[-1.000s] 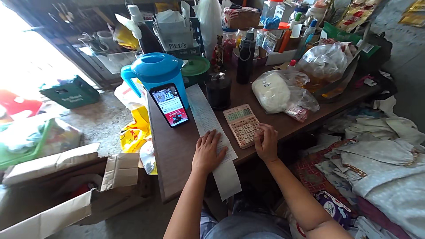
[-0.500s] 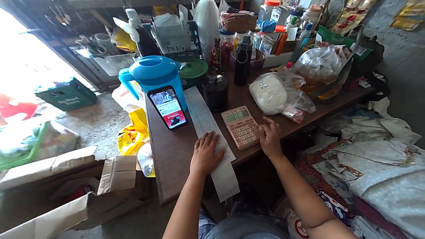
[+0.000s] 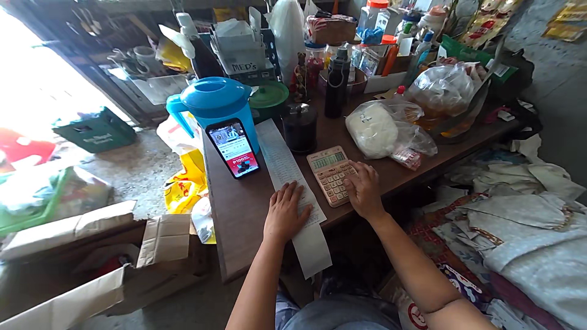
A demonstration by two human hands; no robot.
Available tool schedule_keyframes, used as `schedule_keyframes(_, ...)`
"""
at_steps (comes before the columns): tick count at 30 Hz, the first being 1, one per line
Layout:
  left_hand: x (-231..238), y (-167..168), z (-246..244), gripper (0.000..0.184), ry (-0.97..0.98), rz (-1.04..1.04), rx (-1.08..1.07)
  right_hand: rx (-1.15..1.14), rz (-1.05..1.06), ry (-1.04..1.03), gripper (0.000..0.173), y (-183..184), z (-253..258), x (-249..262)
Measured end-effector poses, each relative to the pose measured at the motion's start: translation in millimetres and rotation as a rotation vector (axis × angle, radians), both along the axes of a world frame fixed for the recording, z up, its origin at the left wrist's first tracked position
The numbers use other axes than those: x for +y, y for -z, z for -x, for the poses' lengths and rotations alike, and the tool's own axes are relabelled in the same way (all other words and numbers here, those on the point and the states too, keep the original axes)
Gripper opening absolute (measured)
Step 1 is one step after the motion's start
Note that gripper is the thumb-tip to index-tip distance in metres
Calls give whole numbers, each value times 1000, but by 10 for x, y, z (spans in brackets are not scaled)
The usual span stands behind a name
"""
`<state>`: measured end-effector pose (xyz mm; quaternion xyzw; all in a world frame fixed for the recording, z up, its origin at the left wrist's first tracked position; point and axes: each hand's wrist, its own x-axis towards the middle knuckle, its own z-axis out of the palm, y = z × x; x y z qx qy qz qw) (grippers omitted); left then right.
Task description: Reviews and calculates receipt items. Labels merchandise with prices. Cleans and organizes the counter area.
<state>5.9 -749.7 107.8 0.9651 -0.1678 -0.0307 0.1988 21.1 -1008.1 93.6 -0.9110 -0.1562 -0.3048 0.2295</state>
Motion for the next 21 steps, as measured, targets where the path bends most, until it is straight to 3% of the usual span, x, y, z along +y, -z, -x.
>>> schedule_keyframes(4,1,-6,3,62,1,3,-2,-48,-84,-66,51,176,-27,5)
schedule_keyframes(9,2,11,6,63,2,1,-21,-35,-330,-10,55,119,-12,-45)
schedule_keyframes(15,2,11,-1,63,1,-6,-18,-10,-165,-46,58,183,-39,-18)
schedule_keyframes(21,13,50,-8,63,8,20,-44,-2,-163,-76,54,159,-30,-25)
